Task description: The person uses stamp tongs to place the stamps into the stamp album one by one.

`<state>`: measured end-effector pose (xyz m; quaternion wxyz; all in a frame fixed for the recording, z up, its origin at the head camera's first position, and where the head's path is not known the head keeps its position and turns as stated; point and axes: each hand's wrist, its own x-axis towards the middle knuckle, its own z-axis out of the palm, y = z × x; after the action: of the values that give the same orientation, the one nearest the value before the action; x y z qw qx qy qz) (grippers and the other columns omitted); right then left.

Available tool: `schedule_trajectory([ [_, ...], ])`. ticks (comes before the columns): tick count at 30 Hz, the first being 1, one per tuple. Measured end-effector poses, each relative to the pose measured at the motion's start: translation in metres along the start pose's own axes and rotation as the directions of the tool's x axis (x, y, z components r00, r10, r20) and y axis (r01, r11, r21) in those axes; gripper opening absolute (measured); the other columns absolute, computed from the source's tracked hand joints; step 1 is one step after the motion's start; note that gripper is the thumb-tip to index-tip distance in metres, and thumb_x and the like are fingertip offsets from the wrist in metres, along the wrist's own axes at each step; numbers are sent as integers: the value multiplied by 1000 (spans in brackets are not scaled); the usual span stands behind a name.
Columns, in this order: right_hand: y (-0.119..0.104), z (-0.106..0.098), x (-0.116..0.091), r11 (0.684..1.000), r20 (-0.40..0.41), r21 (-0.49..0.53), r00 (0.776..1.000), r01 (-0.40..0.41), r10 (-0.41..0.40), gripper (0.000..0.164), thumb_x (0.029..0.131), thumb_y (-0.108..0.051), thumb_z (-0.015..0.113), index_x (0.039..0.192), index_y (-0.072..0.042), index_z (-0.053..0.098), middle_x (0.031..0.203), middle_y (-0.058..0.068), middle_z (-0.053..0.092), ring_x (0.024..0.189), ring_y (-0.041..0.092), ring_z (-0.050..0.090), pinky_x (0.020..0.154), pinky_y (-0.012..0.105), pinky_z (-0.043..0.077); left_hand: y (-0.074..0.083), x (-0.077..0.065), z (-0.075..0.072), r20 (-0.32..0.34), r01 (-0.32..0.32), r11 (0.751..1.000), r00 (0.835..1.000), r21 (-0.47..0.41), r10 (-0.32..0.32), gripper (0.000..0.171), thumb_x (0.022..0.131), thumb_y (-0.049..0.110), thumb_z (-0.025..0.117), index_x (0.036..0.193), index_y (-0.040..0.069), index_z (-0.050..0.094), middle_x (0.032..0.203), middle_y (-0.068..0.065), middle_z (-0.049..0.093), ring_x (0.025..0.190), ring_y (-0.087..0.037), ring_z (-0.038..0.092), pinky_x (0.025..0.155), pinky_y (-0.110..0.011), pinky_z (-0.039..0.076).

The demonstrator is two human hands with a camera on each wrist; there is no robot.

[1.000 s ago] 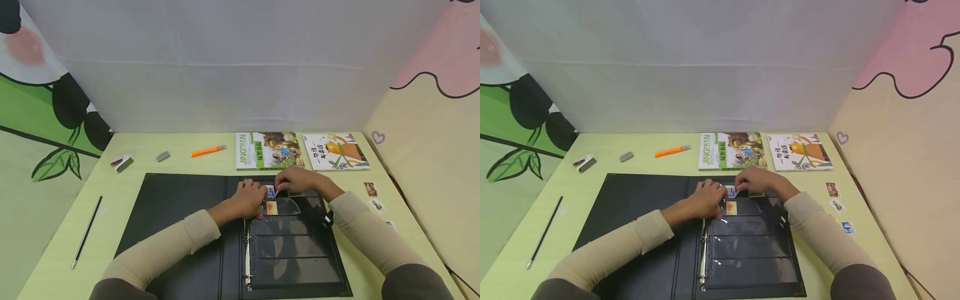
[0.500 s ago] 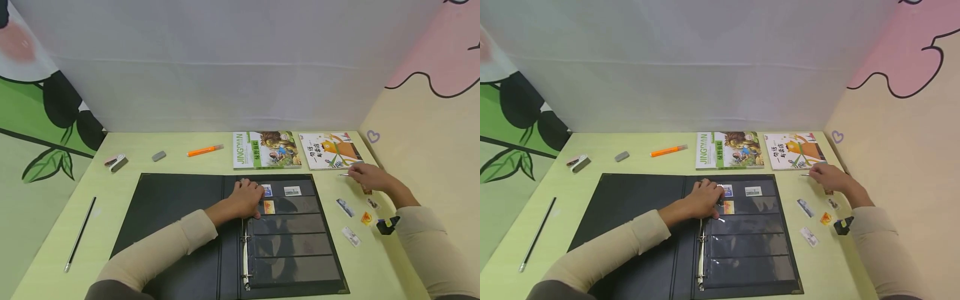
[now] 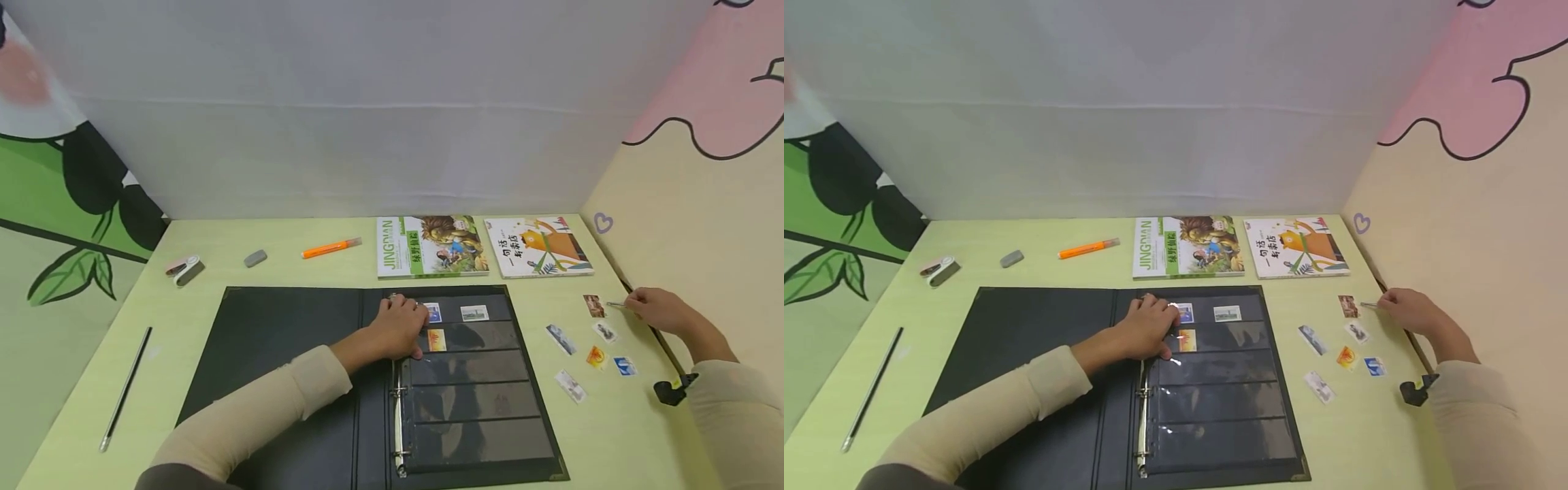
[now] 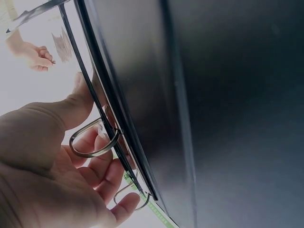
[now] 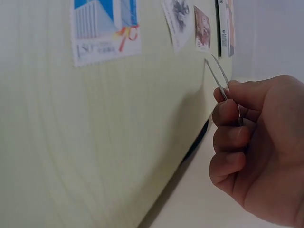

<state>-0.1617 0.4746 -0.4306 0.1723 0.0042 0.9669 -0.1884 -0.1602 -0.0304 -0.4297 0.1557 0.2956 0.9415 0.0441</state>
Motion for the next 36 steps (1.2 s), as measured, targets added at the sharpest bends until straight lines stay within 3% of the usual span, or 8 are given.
schedule_trajectory([
  [8, -5, 9, 6, 999, -33, 25, 999, 31, -30, 36, 103, -32, 40, 103, 0, 57, 78, 4, 49, 70, 15, 44, 59, 29, 34, 0, -2, 2, -16, -6, 1000, 1000, -12, 6, 49, 77, 42, 78, 114, 23, 52, 118, -2, 54, 113, -24, 41, 98, -48, 32],
  [12, -18, 3, 8, 993, -57, 56, 993, 103, -100, 35, 104, -31, 38, 100, -1, 55, 77, 6, 48, 65, 12, 42, 56, 28, 34, 0, -3, 1, -14, -2, 1000, 1000, -16, 2, 48, 77, 43, 78, 113, 23, 52, 116, -2, 54, 112, -24, 41, 98, -48, 32],
  [21, -94, 3, 32, 949, -68, 61, 950, 309, -305, 25, 102, -25, 46, 93, -4, 56, 72, 3, 47, 59, 9, 41, 55, 27, 35, 0, -3, -1, -4, -8, 1000, 1000, -13, 8, 47, 78, 43, 77, 112, 23, 51, 115, -1, 54, 110, -23, 41, 95, -46, 32],
  [29, -161, 22, 56, 893, -8, 88, 896, 442, -443, 20, 101, -19, 48, 92, -4, 59, 69, 0, 47, 53, 7, 38, 54, 26, 35, -1, -2, -2, 3, -13, 1000, 1000, -16, 13, 47, 78, 43, 77, 112, 23, 51, 112, 0, 54, 107, -22, 40, 96, -46, 32],
  [36, -197, 46, 72, 853, 104, 75, 846, 517, -522, 21, 101, -20, 48, 91, -7, 61, 67, -5, 46, 54, 8, 39, 57, 27, 36, -1, -2, 0, -7, -18, 1000, 1000, -17, 18, 48, 78, 42, 77, 114, 23, 52, 113, 0, 54, 107, -22, 40, 96, -46, 31],
])
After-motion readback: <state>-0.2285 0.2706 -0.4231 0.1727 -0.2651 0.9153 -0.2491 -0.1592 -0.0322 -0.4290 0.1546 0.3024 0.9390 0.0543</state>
